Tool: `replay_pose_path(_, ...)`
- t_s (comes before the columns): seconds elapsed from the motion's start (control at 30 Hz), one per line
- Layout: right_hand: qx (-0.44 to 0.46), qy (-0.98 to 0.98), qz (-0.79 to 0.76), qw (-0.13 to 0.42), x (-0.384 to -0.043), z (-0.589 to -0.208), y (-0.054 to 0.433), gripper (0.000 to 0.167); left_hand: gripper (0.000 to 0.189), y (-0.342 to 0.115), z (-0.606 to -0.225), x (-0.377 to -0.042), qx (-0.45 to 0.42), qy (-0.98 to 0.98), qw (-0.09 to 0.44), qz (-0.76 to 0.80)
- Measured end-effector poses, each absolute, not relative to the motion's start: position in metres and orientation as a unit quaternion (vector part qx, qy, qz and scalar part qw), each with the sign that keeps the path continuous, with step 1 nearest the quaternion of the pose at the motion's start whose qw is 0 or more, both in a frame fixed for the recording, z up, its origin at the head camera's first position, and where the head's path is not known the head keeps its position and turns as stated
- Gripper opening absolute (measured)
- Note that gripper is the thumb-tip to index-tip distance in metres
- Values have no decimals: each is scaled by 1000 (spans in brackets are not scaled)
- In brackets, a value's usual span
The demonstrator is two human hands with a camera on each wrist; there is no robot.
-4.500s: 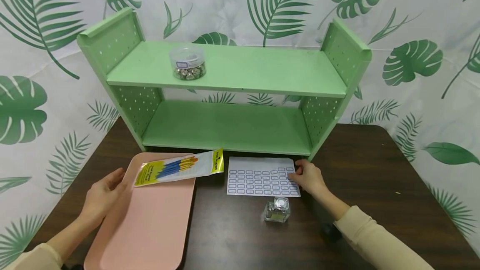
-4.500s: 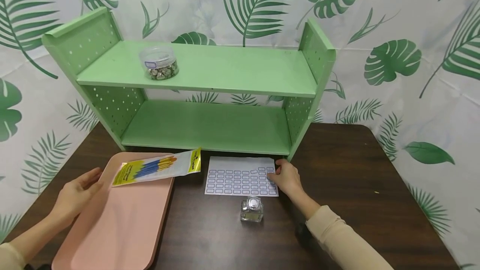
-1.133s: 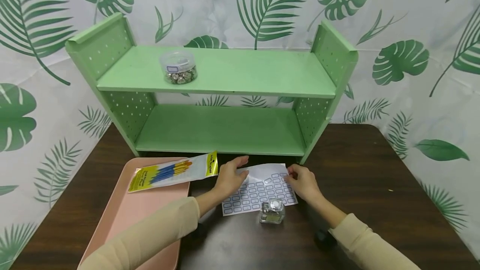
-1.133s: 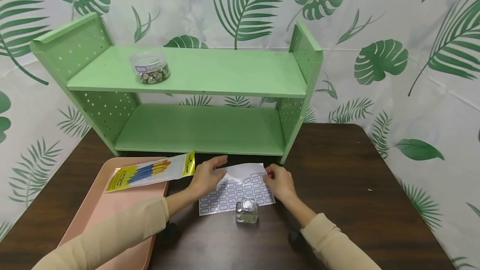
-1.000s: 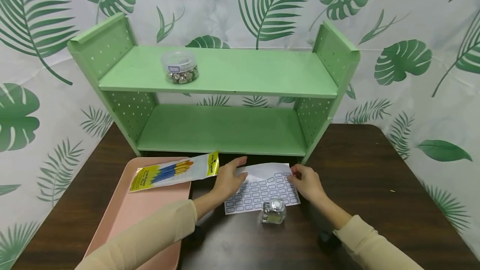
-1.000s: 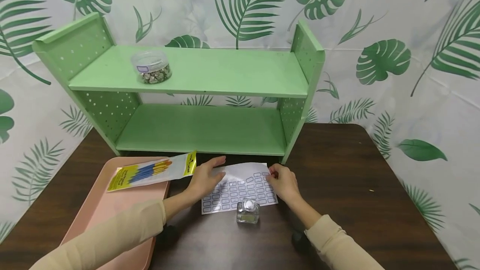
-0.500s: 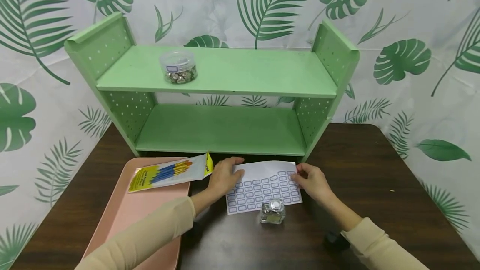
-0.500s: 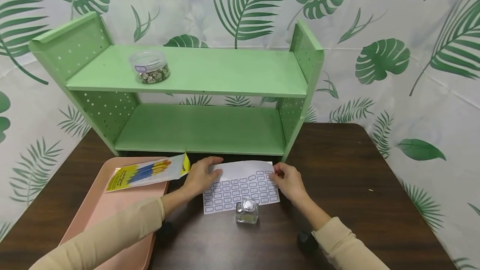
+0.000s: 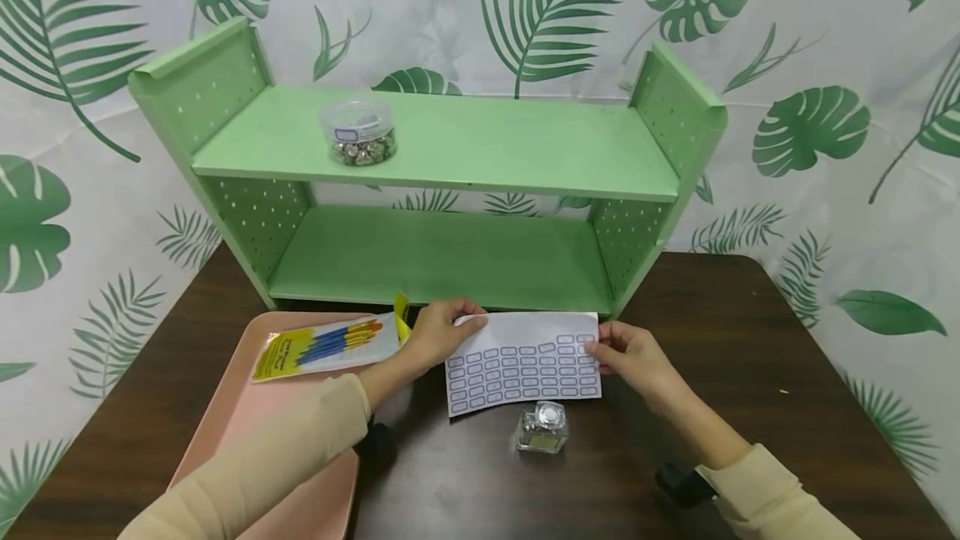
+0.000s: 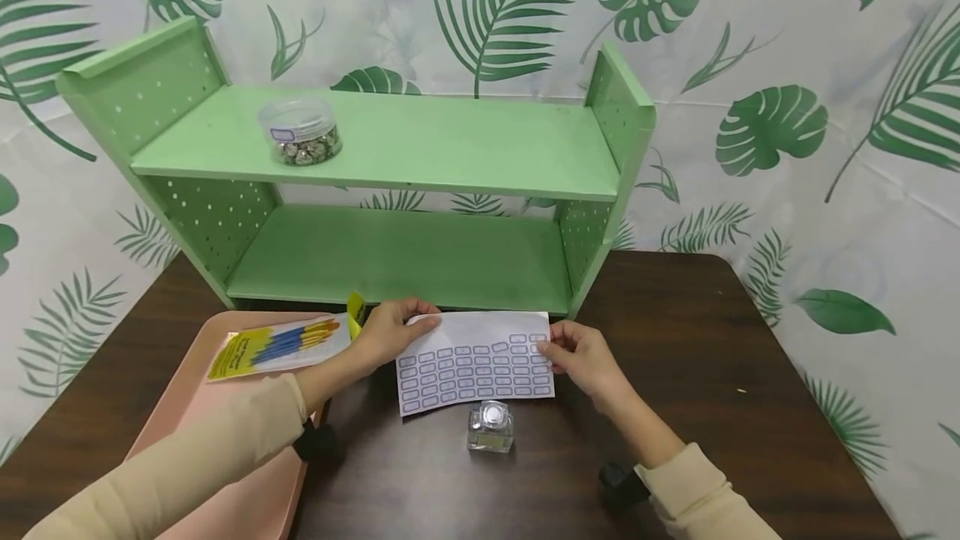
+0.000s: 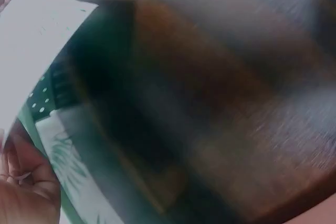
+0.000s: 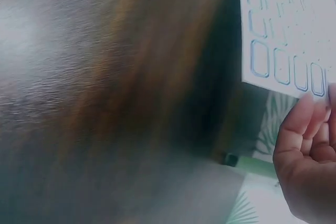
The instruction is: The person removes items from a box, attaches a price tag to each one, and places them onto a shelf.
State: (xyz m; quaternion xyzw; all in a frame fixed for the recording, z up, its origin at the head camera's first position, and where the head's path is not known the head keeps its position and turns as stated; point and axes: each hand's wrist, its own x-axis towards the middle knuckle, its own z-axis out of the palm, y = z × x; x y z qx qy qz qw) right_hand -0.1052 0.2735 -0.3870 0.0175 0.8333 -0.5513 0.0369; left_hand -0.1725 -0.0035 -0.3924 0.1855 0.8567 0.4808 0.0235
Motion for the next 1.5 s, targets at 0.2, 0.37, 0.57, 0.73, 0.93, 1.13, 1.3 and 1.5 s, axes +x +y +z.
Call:
replay_pose_path(0.2, 34, 821, -569, 44, -107, -378, 272, 24, 15, -7, -379, -181, 198, 850, 45, 486)
replay_pose_path(0.37, 51, 790, -607, 69, -107, -379, 268, 20, 17, -11, -373, -186, 198, 853, 81, 477)
replay_pose_path(0.57, 61, 768, -632, 87, -107, -382, 263, 18, 20, -14, -366, -189, 253, 865, 103, 422)
replay_pose_path(0.73, 58, 770, -629, 88, -107, -384, 258, 16, 24, -9, -362, -190, 300, 874, 98, 370)
replay_pose_path(0.93, 46, 780, -617, 93, -107, -386, 249, 21, 29, 6, -366, -188, 307, 868, 103, 375)
replay_pose_path(1.13, 60, 773, -626, 91, -109, -391, 242, 17, 34, 19, -364, -184, 298, 863, 92, 396)
replay_pose_path(1.3, 55, 768, -632, 89, -109, -390, 240, 18, 35, 25, -365, -181, 303, 863, 81, 397)
replay_pose_path(1.5, 56, 768, -633, 83, -108, -390, 239, 17, 27, 27, -366, -178, 326, 859, 72, 387)
